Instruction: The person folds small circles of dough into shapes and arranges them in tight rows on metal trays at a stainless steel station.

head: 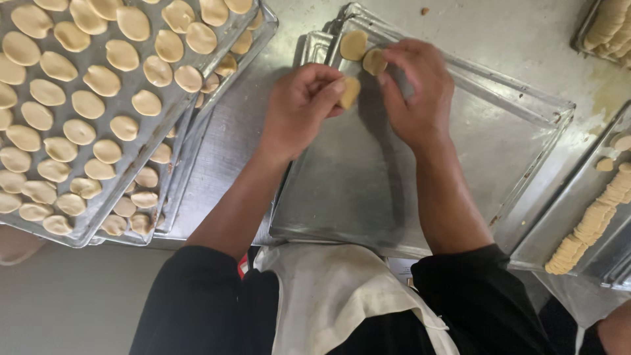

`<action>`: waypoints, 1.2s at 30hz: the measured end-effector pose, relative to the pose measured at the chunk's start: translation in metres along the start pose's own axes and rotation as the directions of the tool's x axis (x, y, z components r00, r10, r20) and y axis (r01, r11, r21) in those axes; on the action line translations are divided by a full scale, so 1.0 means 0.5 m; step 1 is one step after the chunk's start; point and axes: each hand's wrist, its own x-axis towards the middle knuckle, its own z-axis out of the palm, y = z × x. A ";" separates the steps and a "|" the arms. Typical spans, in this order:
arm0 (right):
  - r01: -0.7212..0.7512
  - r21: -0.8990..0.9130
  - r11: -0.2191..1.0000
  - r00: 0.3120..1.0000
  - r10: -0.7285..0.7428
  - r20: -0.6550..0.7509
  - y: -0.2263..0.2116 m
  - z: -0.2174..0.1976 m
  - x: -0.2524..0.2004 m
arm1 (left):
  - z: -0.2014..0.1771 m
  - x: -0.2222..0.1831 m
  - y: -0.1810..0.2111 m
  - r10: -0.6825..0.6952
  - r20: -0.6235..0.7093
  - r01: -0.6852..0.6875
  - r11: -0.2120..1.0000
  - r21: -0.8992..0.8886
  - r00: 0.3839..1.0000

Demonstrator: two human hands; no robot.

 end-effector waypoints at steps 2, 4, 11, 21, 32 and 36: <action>0.011 0.108 0.994 0.994 -0.022 0.104 -0.008 -0.017 -0.021 | 0.020 0.007 -0.009 0.000 0.024 -0.002 0.994 0.105 1.000; -0.045 0.202 0.978 0.991 0.018 0.135 -0.005 -0.029 -0.035 | 0.044 0.015 -0.013 -0.008 0.105 0.009 1.000 -0.011 0.994; -0.259 0.161 0.952 0.966 0.258 0.030 0.045 -0.011 -0.054 | 0.065 0.021 -0.015 -0.078 0.022 0.078 0.997 -0.006 0.997; -0.258 0.237 0.937 0.966 0.242 0.096 0.049 -0.053 -0.085 | 0.122 0.041 -0.011 0.012 0.096 -0.040 0.953 0.302 0.995; -0.257 0.057 0.965 0.956 0.262 -0.131 0.089 -0.077 -0.121 | 0.145 0.049 -0.004 0.074 0.132 -0.120 0.911 0.394 0.989; -0.321 0.081 0.943 0.920 0.331 -0.210 0.140 -0.151 -0.223 | 0.129 0.002 -0.001 0.017 -0.034 -0.006 0.956 0.293 0.999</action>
